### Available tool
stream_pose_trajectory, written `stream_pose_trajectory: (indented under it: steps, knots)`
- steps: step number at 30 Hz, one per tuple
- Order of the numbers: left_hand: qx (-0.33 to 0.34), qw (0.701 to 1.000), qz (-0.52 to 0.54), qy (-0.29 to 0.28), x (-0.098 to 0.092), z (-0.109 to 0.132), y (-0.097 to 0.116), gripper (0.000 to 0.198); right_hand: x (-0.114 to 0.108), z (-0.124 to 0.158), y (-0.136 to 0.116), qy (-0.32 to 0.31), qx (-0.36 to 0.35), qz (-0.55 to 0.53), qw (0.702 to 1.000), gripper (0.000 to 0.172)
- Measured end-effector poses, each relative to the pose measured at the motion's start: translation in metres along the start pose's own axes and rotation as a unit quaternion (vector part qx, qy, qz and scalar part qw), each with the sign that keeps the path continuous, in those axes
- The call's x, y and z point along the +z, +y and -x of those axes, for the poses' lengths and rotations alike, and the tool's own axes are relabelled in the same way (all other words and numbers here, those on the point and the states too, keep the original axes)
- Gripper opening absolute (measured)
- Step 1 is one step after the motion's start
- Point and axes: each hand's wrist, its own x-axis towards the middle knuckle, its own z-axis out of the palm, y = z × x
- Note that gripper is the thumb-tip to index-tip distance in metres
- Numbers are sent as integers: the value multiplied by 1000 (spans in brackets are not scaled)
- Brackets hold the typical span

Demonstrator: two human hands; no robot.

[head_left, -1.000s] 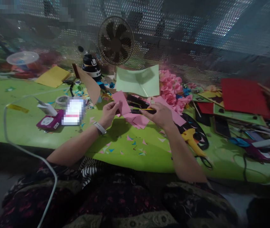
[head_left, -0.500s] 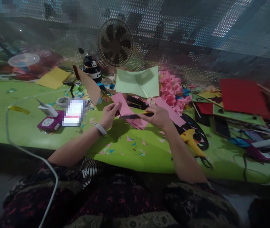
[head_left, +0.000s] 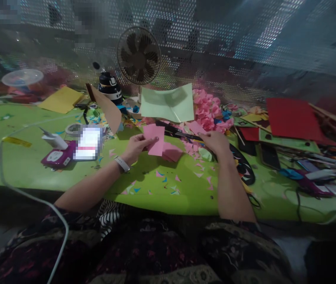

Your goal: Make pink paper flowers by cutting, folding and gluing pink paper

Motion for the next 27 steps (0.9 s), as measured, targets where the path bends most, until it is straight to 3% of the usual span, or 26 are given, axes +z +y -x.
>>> stream_pose_trajectory:
  steps: [3, 5, 7, 9, 11, 14, 18, 21, 24, 27]
  knots:
    - [-17, 1000, -3, -19, 0, 1, -1, 40, 3, -3, 3, -4, -3, 33, 999, 37]
    - [-26, 999, -1, -27, 2, 2, -1, 40, 4, 1, -5, 45, -28, 28, 998, 30]
    - [-25, 999, -3, -33, 3, 4, -2, 39, 7, 12, -21, 115, -116, -20, 986, 25]
    - [-12, 999, -8, -39, 4, 6, -3, 37, 12, 27, -41, 155, -276, -101, 943, 31]
    - [6, 999, -8, -45, 5, 8, -3, 37, 19, 44, -61, 141, -423, -130, 886, 39]
    - [34, 998, -19, -55, 5, 9, 0, 41, 27, 63, -79, 135, -519, -122, 835, 28]
    - [32, 996, -62, -53, 4, 9, 0, 54, 28, 63, -79, 129, -527, -138, 829, 21]
    - [4, 996, -80, -42, 1, 6, -5, 54, 27, 55, -72, 143, -484, -175, 845, 24]
    - [-17, 988, -137, -72, -2, 5, -9, 53, 27, 50, -69, 179, -423, -221, 860, 27]
    - [23, 977, -206, -57, -2, 8, -3, 54, 26, 51, -69, 193, -395, -246, 864, 27]
